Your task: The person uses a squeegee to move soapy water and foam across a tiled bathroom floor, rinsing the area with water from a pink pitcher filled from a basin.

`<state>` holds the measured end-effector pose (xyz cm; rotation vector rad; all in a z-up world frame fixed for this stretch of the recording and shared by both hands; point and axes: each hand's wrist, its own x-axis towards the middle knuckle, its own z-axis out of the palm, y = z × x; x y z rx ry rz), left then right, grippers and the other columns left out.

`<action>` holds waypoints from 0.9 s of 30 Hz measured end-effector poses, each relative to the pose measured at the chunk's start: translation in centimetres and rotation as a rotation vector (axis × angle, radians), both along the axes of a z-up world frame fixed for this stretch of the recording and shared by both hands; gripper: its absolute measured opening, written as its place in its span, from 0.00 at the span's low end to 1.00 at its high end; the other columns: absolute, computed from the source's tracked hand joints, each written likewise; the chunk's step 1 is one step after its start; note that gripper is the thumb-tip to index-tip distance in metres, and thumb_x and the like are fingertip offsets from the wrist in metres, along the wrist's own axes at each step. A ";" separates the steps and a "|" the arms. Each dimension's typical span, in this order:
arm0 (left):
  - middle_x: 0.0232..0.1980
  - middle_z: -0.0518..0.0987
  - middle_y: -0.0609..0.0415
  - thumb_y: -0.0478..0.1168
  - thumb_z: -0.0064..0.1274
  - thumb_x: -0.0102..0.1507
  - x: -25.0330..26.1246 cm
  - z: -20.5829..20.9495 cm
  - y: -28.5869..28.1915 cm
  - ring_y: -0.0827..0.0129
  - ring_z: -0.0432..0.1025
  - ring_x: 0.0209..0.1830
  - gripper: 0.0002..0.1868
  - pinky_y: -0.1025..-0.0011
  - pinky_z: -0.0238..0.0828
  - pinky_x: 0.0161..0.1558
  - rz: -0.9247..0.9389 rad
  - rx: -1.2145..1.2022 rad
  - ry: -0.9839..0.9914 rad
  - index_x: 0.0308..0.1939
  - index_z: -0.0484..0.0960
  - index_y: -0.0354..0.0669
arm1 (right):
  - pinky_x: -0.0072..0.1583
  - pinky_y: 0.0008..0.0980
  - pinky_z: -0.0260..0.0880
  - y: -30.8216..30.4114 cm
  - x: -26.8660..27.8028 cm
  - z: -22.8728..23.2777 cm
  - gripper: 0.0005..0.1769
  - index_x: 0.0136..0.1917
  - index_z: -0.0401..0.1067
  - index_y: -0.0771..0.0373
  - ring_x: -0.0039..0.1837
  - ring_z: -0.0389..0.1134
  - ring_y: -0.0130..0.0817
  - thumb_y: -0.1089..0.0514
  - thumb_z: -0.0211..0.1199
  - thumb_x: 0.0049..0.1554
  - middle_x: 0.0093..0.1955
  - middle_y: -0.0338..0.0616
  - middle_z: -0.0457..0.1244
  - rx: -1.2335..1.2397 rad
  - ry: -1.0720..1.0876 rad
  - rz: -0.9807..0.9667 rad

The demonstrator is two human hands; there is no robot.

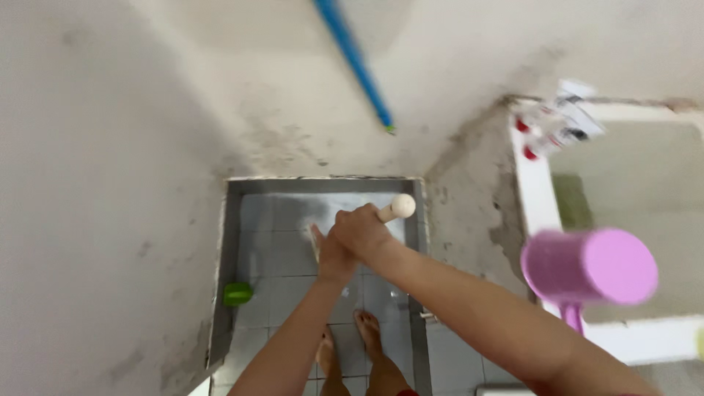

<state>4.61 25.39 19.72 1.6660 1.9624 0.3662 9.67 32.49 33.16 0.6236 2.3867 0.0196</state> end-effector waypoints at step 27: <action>0.49 0.82 0.57 0.41 0.55 0.63 21.3 6.3 8.8 0.62 0.77 0.53 0.18 0.34 0.19 0.77 -0.360 0.132 -0.177 0.57 0.74 0.47 | 0.62 0.53 0.67 -11.8 39.9 -6.1 0.25 0.65 0.68 0.66 0.62 0.64 0.56 0.44 0.54 0.64 0.61 0.58 0.61 0.653 0.512 -1.592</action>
